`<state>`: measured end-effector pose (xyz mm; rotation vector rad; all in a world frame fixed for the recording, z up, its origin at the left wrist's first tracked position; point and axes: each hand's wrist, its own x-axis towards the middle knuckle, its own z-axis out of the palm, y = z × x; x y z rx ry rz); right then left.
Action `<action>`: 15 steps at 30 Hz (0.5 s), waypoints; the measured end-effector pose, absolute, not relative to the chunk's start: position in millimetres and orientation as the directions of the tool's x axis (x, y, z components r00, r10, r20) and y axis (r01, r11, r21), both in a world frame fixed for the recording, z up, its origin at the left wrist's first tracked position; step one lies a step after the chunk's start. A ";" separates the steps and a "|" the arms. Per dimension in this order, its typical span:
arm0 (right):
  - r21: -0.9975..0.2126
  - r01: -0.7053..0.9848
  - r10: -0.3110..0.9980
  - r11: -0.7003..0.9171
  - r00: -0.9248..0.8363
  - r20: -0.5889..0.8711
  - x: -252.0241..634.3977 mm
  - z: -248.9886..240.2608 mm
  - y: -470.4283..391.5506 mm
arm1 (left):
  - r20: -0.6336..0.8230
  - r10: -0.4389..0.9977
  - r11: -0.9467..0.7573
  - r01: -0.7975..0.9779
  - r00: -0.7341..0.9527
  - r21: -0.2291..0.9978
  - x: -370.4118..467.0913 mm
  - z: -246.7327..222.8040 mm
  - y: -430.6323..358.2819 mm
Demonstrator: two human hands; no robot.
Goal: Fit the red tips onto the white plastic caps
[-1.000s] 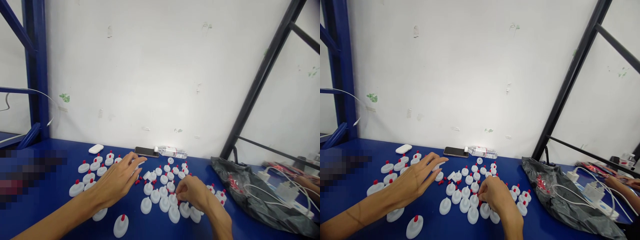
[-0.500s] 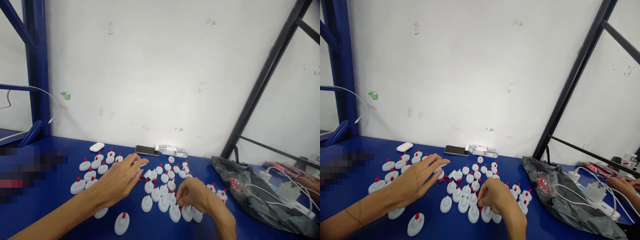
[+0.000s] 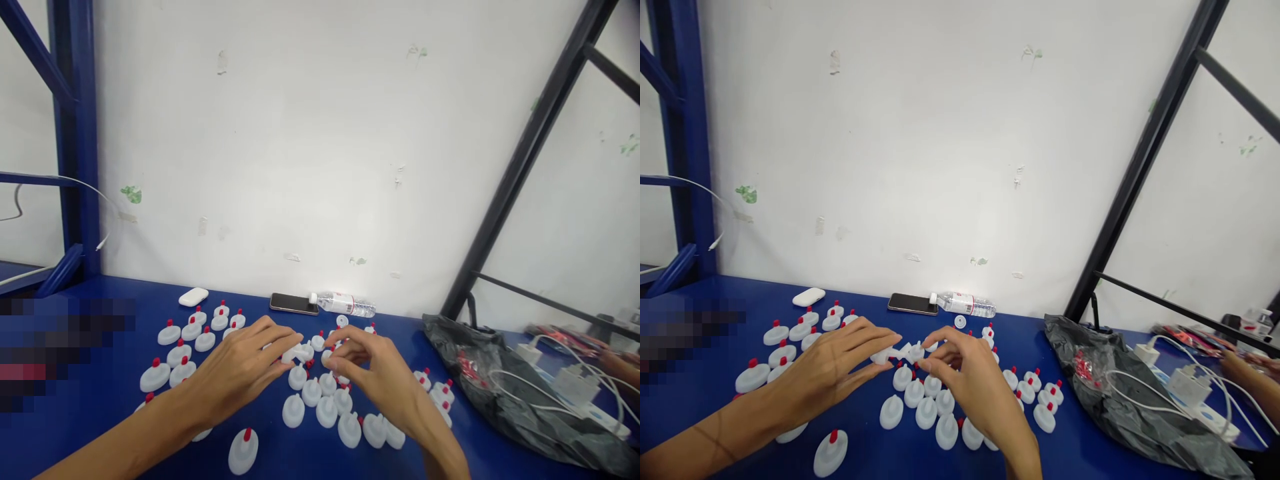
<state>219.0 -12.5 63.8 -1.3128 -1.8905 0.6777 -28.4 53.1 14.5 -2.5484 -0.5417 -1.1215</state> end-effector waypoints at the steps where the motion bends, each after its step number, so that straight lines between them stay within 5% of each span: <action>1: -0.762 0.543 0.936 0.352 -0.224 0.272 214.5 65.0 -14.4 | 0.749 0.209 -0.886 0.445 0.628 -0.126 -28.1 15.6 51.5; 15: -0.841 0.393 0.926 0.371 -0.229 0.301 198.3 68.7 -21.3 | 0.766 0.208 -0.923 0.381 0.608 -0.052 -22.3 16.3 35.6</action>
